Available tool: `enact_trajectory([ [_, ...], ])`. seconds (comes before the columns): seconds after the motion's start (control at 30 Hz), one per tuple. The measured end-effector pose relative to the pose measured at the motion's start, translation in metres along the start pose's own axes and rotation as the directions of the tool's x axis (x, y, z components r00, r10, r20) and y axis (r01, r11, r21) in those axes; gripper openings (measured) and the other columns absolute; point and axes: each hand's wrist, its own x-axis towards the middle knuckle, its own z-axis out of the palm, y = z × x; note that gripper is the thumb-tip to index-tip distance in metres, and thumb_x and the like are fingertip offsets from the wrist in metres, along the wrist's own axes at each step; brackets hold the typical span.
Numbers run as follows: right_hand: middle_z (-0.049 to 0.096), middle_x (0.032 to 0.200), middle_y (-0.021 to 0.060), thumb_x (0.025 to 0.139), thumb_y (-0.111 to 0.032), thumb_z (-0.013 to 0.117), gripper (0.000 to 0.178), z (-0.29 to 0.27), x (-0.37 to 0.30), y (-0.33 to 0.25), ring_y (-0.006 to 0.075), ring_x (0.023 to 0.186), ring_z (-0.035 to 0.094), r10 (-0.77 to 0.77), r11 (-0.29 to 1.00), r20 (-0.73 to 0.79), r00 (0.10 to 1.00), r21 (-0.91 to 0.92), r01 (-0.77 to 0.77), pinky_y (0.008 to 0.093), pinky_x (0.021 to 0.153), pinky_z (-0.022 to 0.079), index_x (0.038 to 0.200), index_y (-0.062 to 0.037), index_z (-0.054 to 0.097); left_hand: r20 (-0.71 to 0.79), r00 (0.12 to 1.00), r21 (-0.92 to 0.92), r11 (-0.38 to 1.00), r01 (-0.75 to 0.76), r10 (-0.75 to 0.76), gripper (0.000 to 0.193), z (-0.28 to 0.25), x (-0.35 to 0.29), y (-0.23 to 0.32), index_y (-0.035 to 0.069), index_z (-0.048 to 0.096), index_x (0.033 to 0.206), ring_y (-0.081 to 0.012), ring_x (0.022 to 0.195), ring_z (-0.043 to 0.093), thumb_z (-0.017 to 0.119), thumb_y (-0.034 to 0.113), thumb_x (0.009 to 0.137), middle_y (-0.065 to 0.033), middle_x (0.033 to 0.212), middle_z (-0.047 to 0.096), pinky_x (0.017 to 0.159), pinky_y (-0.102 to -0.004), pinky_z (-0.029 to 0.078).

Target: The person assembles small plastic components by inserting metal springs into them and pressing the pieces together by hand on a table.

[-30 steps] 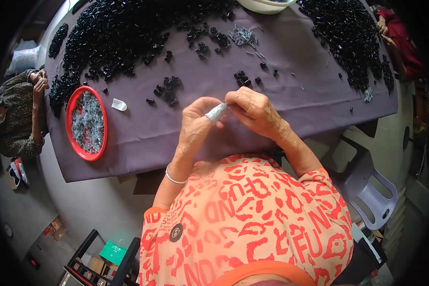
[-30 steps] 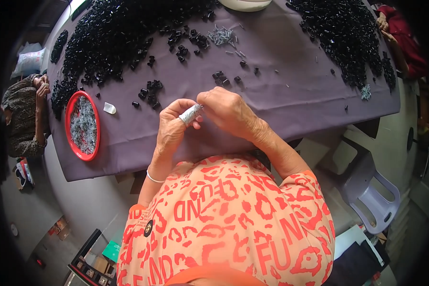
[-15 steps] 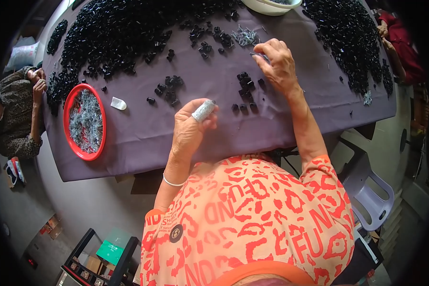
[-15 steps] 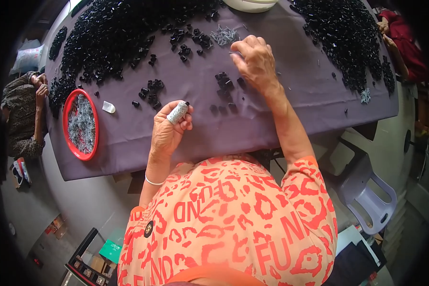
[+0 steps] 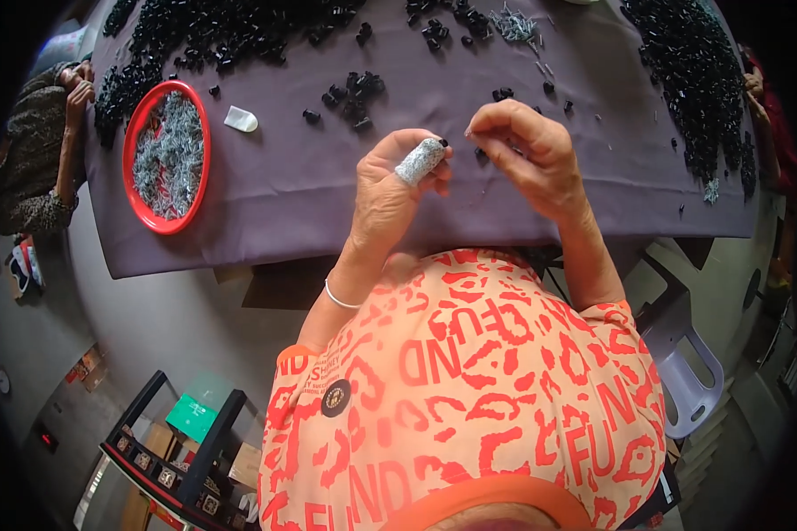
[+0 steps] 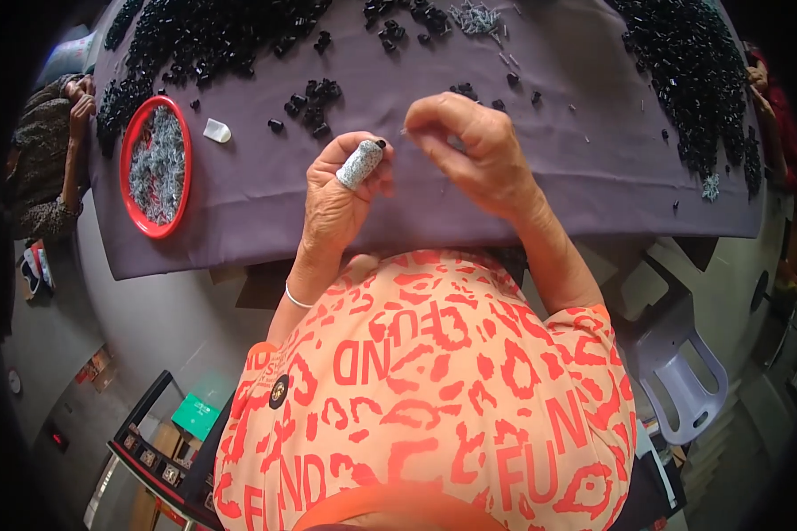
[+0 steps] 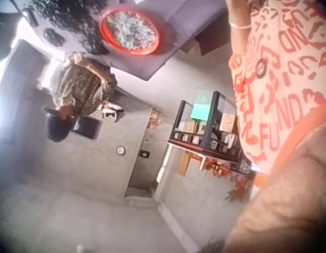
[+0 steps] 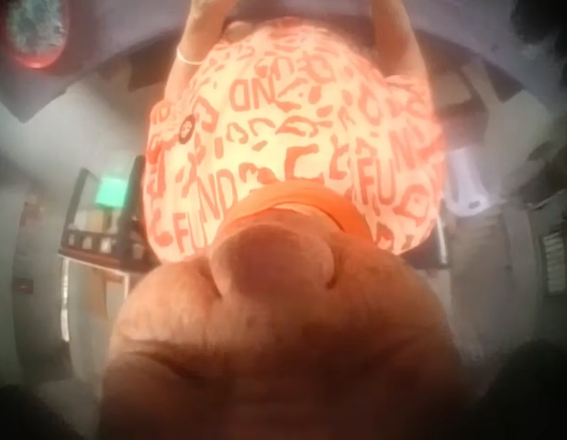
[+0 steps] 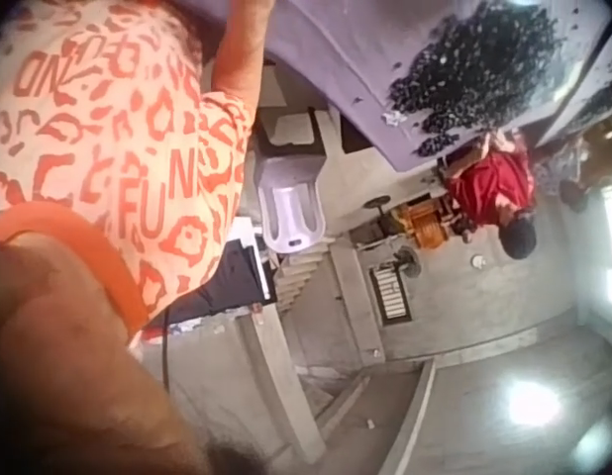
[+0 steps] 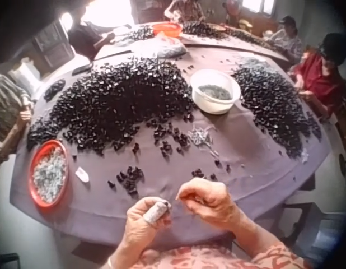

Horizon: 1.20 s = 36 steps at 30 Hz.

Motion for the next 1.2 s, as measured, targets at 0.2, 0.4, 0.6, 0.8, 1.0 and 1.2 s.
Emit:
enact_trajectory([
  [0.2, 0.064, 0.082, 0.0090, 0.077, 0.009, 0.063, 0.014, 0.017, -0.011, -0.017, 0.0169, 0.070, 0.061, -0.352, 0.913, -0.073, 0.933, -0.245, 0.325, 0.0250, 0.062, 0.049, 0.088, 0.0021, 0.060, 0.021, 0.997, 0.074, 0.994, -0.079, 0.077, 0.016, 0.007, -0.014, 0.005, 0.000, 0.061, 0.098, -0.0128, 0.073, 0.062, 0.064, 0.011, 0.087, -0.0076, 0.088, 0.065, 0.062, -0.0266, 0.052],
  [0.4, 0.064, 0.079, 0.0100, 0.074, 0.010, 0.064, 0.015, 0.022, -0.019, -0.020, 0.0203, 0.069, 0.063, -0.374, 0.892, -0.078, 0.924, -0.302, 0.335, 0.0270, 0.061, 0.050, 0.087, 0.0014, 0.060, 0.017, 0.985, 0.243, 0.955, -0.172, 0.173, 0.015, 0.016, -0.024, 0.005, -0.001, 0.061, 0.098, -0.0107, 0.075, 0.061, 0.064, 0.009, 0.087, -0.0062, 0.086, 0.065, 0.065, -0.0243, 0.052],
  [0.6, 0.063, 0.077, 0.0095, 0.074, 0.008, 0.065, 0.016, 0.024, -0.024, -0.019, 0.0217, 0.067, 0.062, -0.373, 0.872, -0.047, 0.926, -0.359, 0.333, 0.0283, 0.059, 0.049, 0.087, 0.0002, 0.060, 0.084, 0.949, 0.508, 0.806, -0.302, 0.303, 0.010, 0.012, -0.026, 0.001, -0.001, 0.060, 0.096, -0.0084, 0.075, 0.060, 0.061, 0.003, 0.086, -0.0023, 0.087, 0.061, 0.067, -0.0215, 0.051],
  [0.8, 0.062, 0.077, 0.0093, 0.074, 0.007, 0.065, 0.017, 0.027, -0.029, -0.015, 0.0215, 0.068, 0.062, -0.341, 0.886, -0.029, 0.940, -0.343, 0.311, 0.0285, 0.060, 0.049, 0.089, -0.0003, 0.060, 0.094, 0.954, 0.531, 0.796, -0.290, 0.285, 0.009, 0.008, -0.027, -0.004, -0.001, 0.059, 0.095, -0.0076, 0.075, 0.059, 0.060, 0.002, 0.086, -0.0017, 0.085, 0.059, 0.068, -0.0213, 0.050],
  [1.0, 0.060, 0.078, 0.0095, 0.076, 0.007, 0.064, 0.016, 0.030, -0.033, -0.012, 0.0214, 0.070, 0.061, -0.153, 0.983, -0.073, 0.985, -0.111, 0.145, 0.0276, 0.061, 0.048, 0.090, 0.0006, 0.059, 0.037, 0.987, 0.398, 0.903, -0.159, 0.157, 0.010, 0.000, -0.029, -0.012, 0.000, 0.060, 0.096, -0.0089, 0.074, 0.059, 0.059, 0.005, 0.088, -0.0028, 0.084, 0.062, 0.069, -0.0225, 0.048],
  [1.2, 0.058, 0.074, 0.0089, 0.076, 0.007, 0.063, 0.014, 0.032, -0.033, -0.006, 0.0206, 0.066, 0.058, -0.250, 0.949, -0.053, 0.967, -0.212, 0.234, 0.0289, 0.059, 0.046, 0.086, -0.0007, 0.059, 0.051, 0.990, 0.387, 0.911, -0.143, 0.134, 0.011, -0.001, -0.029, -0.015, -0.001, 0.059, 0.098, -0.0101, 0.073, 0.059, 0.056, 0.004, 0.089, -0.0037, 0.085, 0.062, 0.069, -0.0232, 0.049],
])
